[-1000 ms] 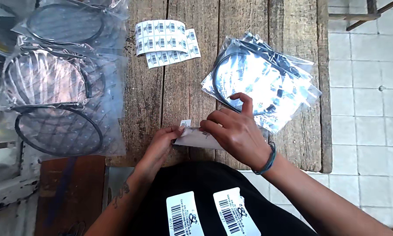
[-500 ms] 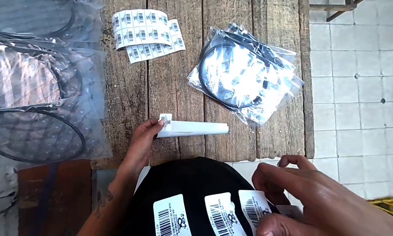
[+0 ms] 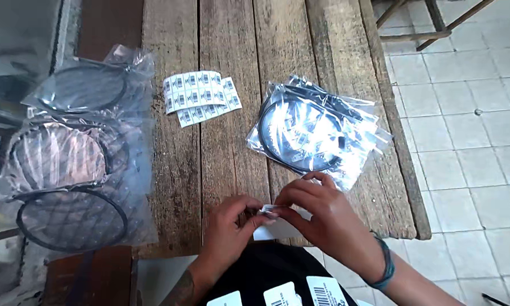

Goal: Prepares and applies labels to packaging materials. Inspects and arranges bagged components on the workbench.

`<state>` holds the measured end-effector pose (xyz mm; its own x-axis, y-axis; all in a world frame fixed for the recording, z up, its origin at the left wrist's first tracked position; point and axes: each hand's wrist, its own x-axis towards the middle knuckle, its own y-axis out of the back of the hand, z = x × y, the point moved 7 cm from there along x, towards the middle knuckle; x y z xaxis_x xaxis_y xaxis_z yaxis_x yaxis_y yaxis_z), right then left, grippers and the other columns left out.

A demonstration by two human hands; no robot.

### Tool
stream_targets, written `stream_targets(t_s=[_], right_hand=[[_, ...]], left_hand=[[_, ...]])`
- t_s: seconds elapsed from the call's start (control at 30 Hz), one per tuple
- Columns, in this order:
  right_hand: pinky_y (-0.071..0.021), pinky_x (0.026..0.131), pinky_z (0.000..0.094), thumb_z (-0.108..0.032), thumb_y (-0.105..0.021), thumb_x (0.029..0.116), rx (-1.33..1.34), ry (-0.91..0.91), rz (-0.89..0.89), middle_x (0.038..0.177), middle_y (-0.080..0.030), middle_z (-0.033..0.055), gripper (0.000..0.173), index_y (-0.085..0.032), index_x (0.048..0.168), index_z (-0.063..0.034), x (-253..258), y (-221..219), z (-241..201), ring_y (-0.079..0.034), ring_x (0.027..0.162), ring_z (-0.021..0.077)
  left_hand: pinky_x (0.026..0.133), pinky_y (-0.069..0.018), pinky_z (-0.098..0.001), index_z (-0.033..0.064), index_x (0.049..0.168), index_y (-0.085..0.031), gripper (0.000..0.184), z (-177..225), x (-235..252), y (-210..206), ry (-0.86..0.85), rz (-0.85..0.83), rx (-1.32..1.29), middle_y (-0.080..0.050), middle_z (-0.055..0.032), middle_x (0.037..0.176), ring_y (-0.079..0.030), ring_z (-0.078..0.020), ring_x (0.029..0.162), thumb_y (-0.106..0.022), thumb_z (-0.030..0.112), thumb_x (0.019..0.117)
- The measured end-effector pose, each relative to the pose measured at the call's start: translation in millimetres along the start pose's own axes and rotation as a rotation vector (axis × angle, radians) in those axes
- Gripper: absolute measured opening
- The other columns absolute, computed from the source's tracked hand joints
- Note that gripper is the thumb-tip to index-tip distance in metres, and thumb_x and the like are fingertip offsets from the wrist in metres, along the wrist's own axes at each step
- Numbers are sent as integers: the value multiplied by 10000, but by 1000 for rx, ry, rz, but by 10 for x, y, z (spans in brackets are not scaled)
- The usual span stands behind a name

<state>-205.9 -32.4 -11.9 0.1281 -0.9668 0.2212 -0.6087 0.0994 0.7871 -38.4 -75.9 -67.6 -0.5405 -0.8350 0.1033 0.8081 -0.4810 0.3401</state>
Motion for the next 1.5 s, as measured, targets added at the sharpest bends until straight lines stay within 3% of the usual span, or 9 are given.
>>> stream_targets(t_s=[0.27,0.37,0.6,0.73,0.93,1.1,1.27,1.4,1.5], right_hand=[[-580,775,414,-211,-652,995,-134,-269,604,1031,-668,199,273,-664,1004,61,-50,673,939,-670,856,250],[-364,1009,743,-306,-756,894,-259,-347,395,1426,-499,331,578,-591,1327,39,-43,163,1304,-545,1229,522],[-166,1134,787,-749,-402,944,-505,-266,166,1609,-355,255,832,-469,1543,-174,7,-663,1832,-298,1510,452],[-145,1172,745,-711,-470,935,-521,-368,183,1626,-322,251,856,-416,1565,-135,215,-494,2058,-253,1528,452],[-444,1073,608,-422,-725,920,-124,-482,346,1443,-499,299,791,-409,1472,48,243,-72,1997,-560,1284,415],[-596,774,460,-312,-557,1057,77,-603,478,1009,-678,234,441,-587,1188,109,-5,399,1766,-698,812,271],[-571,663,461,-327,-590,1042,9,-629,439,956,-670,207,428,-615,1157,85,-213,724,1521,-653,707,245],[-586,618,449,-266,-613,1031,147,-643,226,882,-690,162,330,-651,1099,55,-329,374,1194,-664,653,233],[-623,626,406,-223,-664,997,459,-675,-180,842,-723,90,223,-687,1050,-7,-444,-402,926,-699,637,201]], left_hand=[[816,-585,-314,-58,1085,-681,177,-497,736,-59,457,20,-265,-716,-93,951,-688,-124,854,-625,-74,917],[958,-551,-358,-8,1399,-488,375,-714,1358,55,529,213,-718,-645,-121,1248,-668,-181,1064,-513,17,1026],[1137,-311,-699,35,1512,-468,719,-762,239,1427,338,459,841,-361,-299,1577,-357,-526,1437,-715,366,922],[1179,-115,-738,-109,1593,-106,1105,-1310,-731,1949,615,691,1003,-84,-398,1629,-131,-580,1507,-610,585,897],[1202,-158,-697,-124,1523,-351,583,-1007,-509,1300,341,553,894,-276,-396,1578,-248,-567,1483,-438,167,1026],[1172,-71,-782,59,1589,-368,917,-778,-303,142,301,114,801,-264,-205,1667,-215,-423,1547,-358,739,974],[1175,-46,-770,210,1605,-374,858,-968,-371,-9,264,-38,850,-257,-67,1695,-160,-356,1574,-349,771,957],[1098,-409,-642,136,1215,-724,507,-760,-395,-58,50,-102,606,-622,-146,1360,-537,-392,1322,-815,449,827],[1001,-494,-568,151,927,-796,107,-899,-388,-137,17,-20,476,-697,-93,1136,-628,-325,1151,-775,246,880]])
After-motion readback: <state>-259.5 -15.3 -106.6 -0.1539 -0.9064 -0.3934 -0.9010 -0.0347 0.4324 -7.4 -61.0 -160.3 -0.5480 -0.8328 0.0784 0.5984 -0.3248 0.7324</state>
